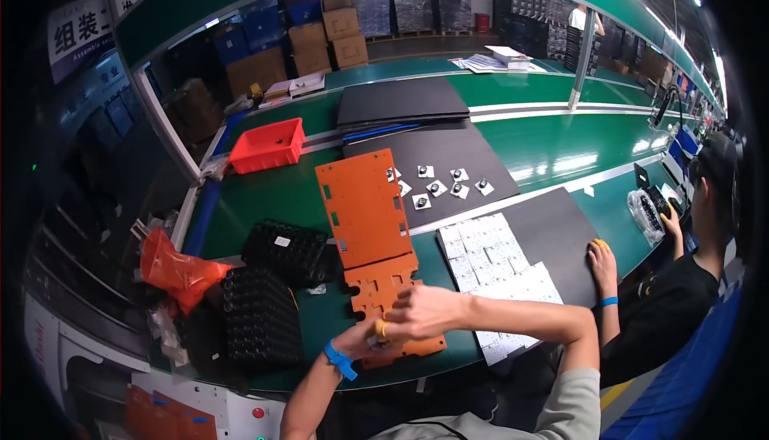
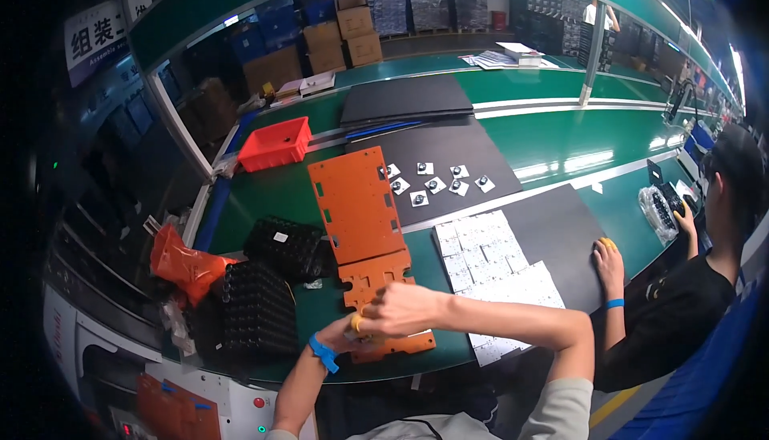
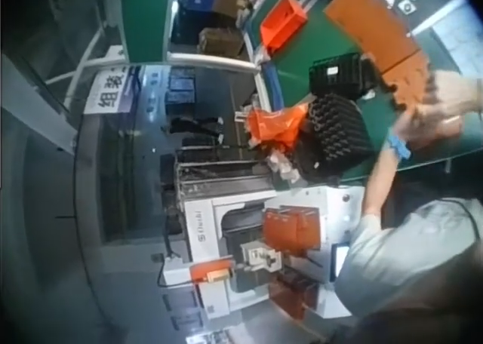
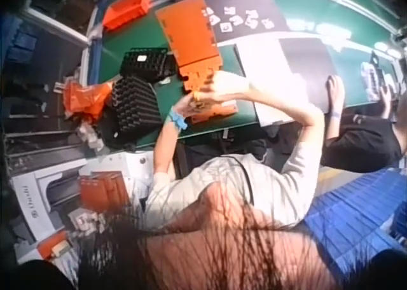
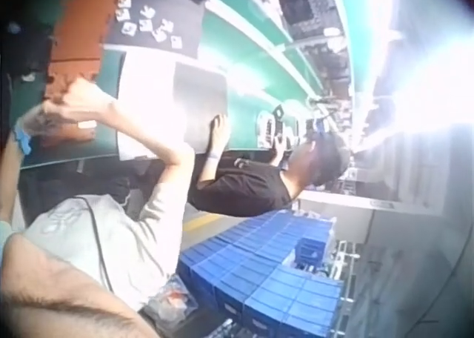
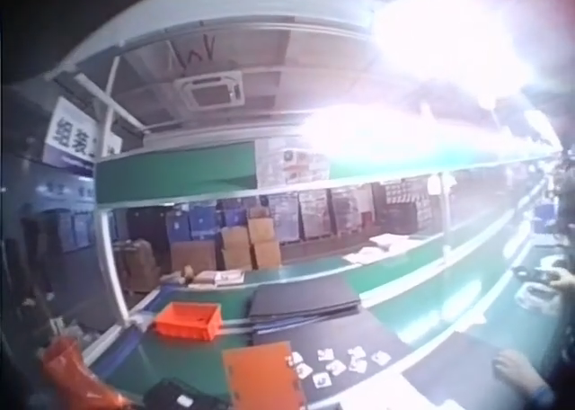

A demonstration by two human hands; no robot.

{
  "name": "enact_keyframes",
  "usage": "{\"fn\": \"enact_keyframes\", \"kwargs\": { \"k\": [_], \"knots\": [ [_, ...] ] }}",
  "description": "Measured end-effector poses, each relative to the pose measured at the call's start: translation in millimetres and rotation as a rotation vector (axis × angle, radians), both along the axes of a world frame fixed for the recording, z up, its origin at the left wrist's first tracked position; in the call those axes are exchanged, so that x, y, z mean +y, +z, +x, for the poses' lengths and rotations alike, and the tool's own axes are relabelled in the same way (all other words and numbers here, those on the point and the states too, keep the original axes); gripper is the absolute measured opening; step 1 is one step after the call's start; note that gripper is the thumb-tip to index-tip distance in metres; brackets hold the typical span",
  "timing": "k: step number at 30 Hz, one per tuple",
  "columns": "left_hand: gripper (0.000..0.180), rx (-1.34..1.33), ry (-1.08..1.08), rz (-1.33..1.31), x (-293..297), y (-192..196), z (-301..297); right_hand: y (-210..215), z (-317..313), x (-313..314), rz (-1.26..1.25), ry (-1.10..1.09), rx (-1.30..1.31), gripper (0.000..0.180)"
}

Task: Placing small white electronic components onto a designated orange assembly fixture and then placing the fixture into an automated assembly machine.

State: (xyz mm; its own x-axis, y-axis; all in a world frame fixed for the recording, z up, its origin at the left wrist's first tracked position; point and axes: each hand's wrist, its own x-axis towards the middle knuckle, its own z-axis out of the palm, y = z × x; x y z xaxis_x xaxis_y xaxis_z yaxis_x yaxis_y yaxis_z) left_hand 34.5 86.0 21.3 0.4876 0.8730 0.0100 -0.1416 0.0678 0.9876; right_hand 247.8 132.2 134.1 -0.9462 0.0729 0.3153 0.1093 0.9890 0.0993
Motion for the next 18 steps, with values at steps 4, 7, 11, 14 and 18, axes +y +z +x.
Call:
{"fn": "enact_keyframes", "kwargs": {
  "k": [4,7,11,14,18],
  "knots": [
    [0.036,-0.144,-0.412,-0.741,20,33,-2,6,1,5,-0.106,0.006,-0.094,0.02],
    [0.03,-0.178,-0.078,-0.719,22,43,-10,10,19,55,-0.437,-0.152,0.071,0.024],
    [0.023,0.107,0.403,-0.242,-6,50,-41,-32,82,203,-0.775,-0.801,0.897,0.013],
    [0.013,0.303,0.621,-0.005,-27,4,-55,-85,127,327,-0.445,-1.209,1.008,0.02],
    [0.021,0.524,0.561,-0.049,-51,13,-37,-134,135,418,-0.241,-1.44,0.799,0.022]
  ]
}}
